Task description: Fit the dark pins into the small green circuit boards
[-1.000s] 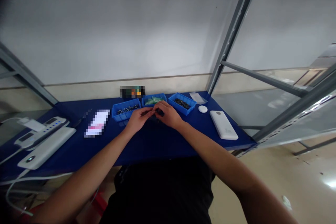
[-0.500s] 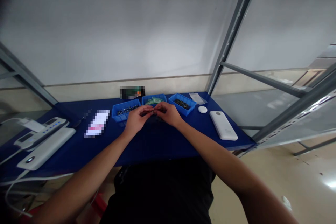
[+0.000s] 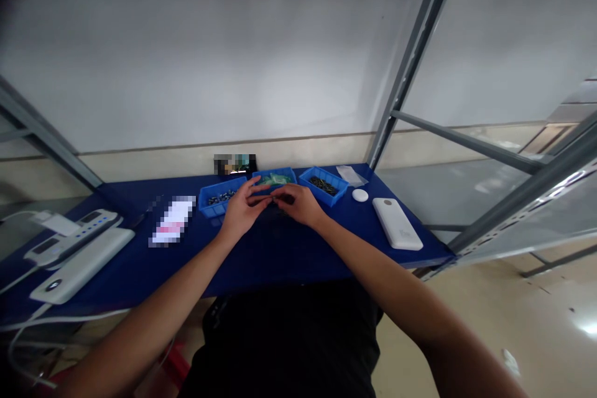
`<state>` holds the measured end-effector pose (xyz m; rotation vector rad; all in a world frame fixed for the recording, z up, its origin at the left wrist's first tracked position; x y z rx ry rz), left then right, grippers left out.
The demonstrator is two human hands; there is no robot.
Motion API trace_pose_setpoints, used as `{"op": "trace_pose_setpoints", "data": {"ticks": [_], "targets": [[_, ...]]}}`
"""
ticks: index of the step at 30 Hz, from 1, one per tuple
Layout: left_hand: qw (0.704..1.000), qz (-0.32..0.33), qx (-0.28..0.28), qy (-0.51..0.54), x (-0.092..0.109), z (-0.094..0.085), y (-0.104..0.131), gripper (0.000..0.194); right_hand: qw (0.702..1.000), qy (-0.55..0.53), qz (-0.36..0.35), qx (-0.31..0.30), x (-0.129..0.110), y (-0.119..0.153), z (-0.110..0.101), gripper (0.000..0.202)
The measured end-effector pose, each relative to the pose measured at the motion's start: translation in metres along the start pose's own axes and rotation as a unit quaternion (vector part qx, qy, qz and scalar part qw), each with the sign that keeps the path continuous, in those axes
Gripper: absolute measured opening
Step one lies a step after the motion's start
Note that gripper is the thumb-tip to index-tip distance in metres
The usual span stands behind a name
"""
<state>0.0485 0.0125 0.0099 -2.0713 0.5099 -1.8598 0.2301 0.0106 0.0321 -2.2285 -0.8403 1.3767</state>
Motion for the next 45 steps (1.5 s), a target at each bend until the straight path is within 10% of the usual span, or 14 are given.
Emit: {"op": "trace_pose_setpoints", "data": {"ticks": [14,23,34,45], "targets": [[0.991,-0.001,-0.051,-0.120,0.000,0.001,0.001,0.026,0.999,0.016,-0.048,0.001,-0.005,0.001,0.000,0.011],[0.992,0.033,-0.028,-0.116,0.001,0.000,0.002,0.017,0.998,-0.007,0.048,0.031,0.003,0.002,-0.001,0.013],[0.999,0.024,-0.033,0.010,0.007,0.005,0.000,0.042,0.999,-0.016,0.034,0.018,0.005,0.003,-0.001,0.031],[0.989,-0.024,-0.063,-0.133,0.011,0.006,0.006,0.037,0.999,0.036,-0.006,0.028,0.002,0.003,-0.002,0.007]]}}
Point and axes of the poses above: each hand's wrist, its own y-axis away from the middle knuckle, its own z-axis out of the palm, x = y × z, the point moved 6 cm from there along -y, towards the middle knuckle, and after that the axes turned 5 degrees about x, right-handed, at the moved point
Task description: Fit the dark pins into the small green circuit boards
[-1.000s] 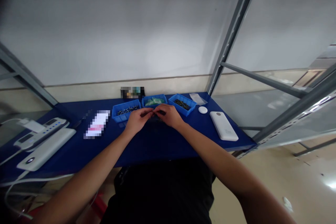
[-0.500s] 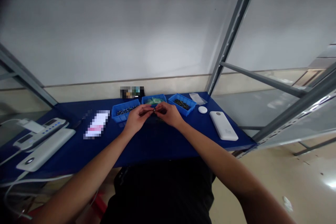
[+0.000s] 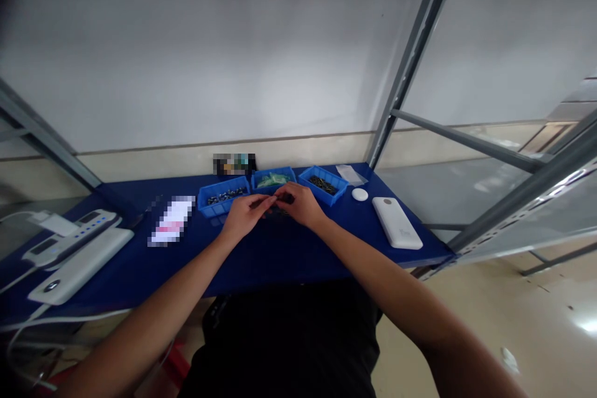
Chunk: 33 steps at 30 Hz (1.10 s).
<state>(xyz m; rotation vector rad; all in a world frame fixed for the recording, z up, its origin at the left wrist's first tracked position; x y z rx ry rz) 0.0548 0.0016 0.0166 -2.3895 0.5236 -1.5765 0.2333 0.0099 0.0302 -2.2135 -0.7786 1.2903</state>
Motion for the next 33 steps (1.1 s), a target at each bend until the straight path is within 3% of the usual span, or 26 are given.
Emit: {"op": "trace_pose_setpoints", "data": {"ticks": [7,11,14,22,27,33], "targets": [[1.000,0.002,0.002,0.014,-0.013,0.001,-0.004,0.029,0.999,-0.023,-0.009,-0.032,-0.003,0.003,0.005,0.015],[0.997,0.064,0.033,-0.028,-0.007,-0.004,-0.005,0.020,0.999,-0.040,0.035,-0.011,-0.002,0.002,0.001,0.011],[0.994,0.095,0.027,-0.045,-0.002,-0.003,-0.004,0.018,0.996,-0.052,0.065,-0.015,0.001,0.001,0.000,0.012],[0.995,0.017,0.024,0.096,-0.016,0.002,-0.005,0.031,0.993,-0.074,0.088,-0.023,0.004,0.002,0.001,0.008],[0.992,0.005,0.033,0.119,-0.014,-0.001,-0.006,0.054,0.994,-0.073,0.079,-0.015,0.001,0.002,0.001,0.011],[0.984,-0.010,0.083,0.156,-0.018,-0.003,-0.010,0.040,0.997,-0.046,0.052,-0.016,-0.005,0.000,-0.002,0.012]]}}
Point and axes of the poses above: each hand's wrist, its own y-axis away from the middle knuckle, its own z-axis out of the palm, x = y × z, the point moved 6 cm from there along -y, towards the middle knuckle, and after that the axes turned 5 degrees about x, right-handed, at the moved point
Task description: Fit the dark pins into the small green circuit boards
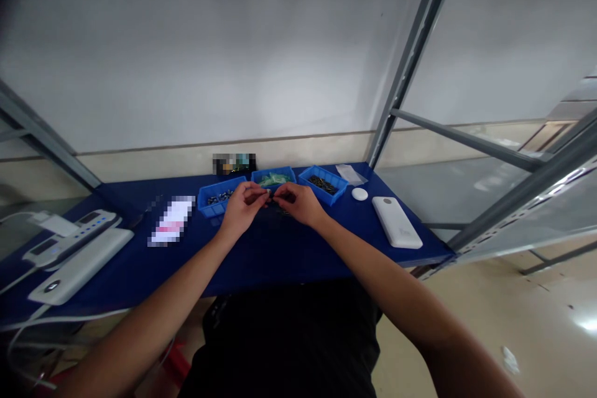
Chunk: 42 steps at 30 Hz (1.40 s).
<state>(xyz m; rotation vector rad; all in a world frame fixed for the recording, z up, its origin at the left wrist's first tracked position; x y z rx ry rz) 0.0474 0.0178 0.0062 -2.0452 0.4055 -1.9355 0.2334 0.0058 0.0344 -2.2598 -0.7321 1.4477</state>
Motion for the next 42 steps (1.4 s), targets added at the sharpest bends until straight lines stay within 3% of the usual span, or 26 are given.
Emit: {"op": "trace_pose_setpoints", "data": {"ticks": [3,7,14,20,23,26,30,34,42], "targets": [[0.996,0.017,0.089,0.025,0.003,-0.012,-0.004,0.039,1.000,0.017,-0.005,0.006,-0.002,-0.001,-0.003,0.012],[0.970,0.041,0.237,0.033,0.008,-0.042,-0.005,0.032,0.999,0.036,-0.011,0.007,0.001,-0.001,-0.003,0.010],[0.956,0.024,0.291,0.038,0.009,-0.061,-0.001,0.029,0.992,0.110,-0.062,-0.018,0.008,-0.002,-0.002,0.010],[0.974,0.034,0.225,0.003,0.012,-0.046,-0.002,0.027,0.971,0.189,-0.129,-0.077,0.008,0.005,0.008,0.031],[0.988,0.036,0.151,-0.023,0.015,-0.032,0.000,0.026,0.963,0.206,-0.142,-0.095,0.013,0.007,0.015,0.038],[0.995,0.024,0.056,-0.082,0.018,-0.015,0.006,0.025,0.963,0.211,-0.135,-0.098,0.018,0.005,0.019,0.033],[0.991,0.033,-0.031,-0.128,0.023,0.004,0.014,0.019,0.965,0.214,-0.115,-0.097,0.023,-0.002,0.018,0.029],[0.986,0.033,-0.053,-0.152,0.022,0.009,0.014,0.014,0.969,0.213,-0.087,-0.089,0.025,-0.007,0.015,0.028],[0.986,0.038,-0.043,-0.156,0.018,0.005,0.011,0.013,0.972,0.218,-0.051,-0.065,0.026,-0.010,0.010,0.022]]}}
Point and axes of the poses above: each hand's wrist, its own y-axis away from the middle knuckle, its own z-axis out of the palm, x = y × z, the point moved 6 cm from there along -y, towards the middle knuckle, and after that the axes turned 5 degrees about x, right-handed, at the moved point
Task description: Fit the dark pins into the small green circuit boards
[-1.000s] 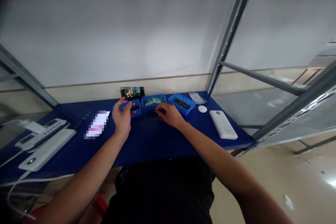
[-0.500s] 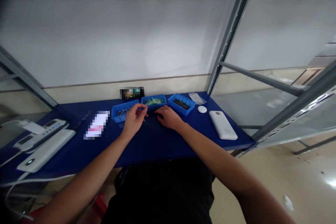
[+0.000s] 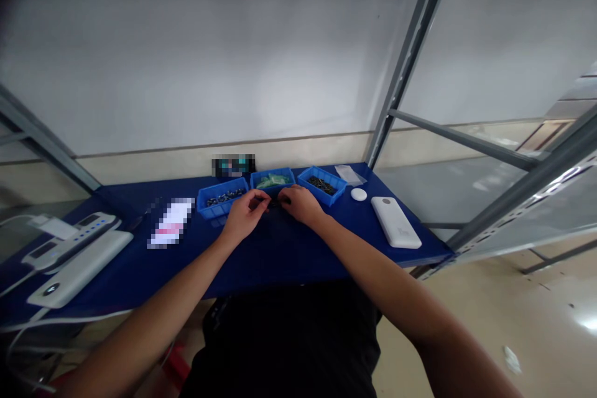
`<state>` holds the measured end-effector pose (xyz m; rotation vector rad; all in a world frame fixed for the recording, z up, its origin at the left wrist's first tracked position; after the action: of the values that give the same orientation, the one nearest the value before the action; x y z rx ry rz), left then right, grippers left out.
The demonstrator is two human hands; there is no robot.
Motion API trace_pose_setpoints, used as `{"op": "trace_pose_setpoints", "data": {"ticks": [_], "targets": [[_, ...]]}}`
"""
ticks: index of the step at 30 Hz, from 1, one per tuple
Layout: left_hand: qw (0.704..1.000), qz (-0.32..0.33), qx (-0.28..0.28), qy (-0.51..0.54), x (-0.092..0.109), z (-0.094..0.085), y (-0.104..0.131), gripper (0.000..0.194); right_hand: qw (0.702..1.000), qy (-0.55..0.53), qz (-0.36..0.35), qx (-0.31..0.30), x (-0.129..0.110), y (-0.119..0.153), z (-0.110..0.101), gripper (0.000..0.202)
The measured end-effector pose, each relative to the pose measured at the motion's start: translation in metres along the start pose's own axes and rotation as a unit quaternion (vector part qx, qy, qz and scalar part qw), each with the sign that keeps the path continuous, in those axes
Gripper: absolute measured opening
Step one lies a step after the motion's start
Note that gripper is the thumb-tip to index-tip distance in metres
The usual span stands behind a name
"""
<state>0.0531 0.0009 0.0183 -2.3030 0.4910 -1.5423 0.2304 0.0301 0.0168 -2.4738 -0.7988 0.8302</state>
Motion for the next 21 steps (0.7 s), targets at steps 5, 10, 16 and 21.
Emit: {"op": "trace_pose_setpoints", "data": {"ticks": [5,10,16,21], "targets": [[1.000,0.001,0.017,0.011,-0.004,-0.002,-0.002,0.015,0.996,-0.065,0.021,0.050,0.002,0.000,-0.008,0.014],[0.998,-0.033,-0.004,0.055,-0.011,0.003,-0.002,0.034,0.977,-0.174,0.035,0.117,0.001,0.001,-0.015,0.015],[0.988,-0.077,-0.063,0.115,-0.024,0.017,0.000,0.051,0.976,-0.184,0.024,0.117,-0.004,0.004,-0.013,0.011],[0.986,-0.064,-0.060,0.143,-0.032,0.017,-0.004,0.043,0.977,-0.183,-0.017,0.111,-0.016,0.007,-0.015,0.008]]}}
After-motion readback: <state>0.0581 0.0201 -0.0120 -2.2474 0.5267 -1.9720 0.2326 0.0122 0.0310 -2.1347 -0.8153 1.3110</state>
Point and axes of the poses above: each hand's wrist, its own y-axis away from the middle knuckle, its own z-axis out of the palm, x = y × z, the point moved 6 cm from there along -y, towards the middle knuckle, and after that the axes turned 5 degrees about x, right-handed, at the moved point
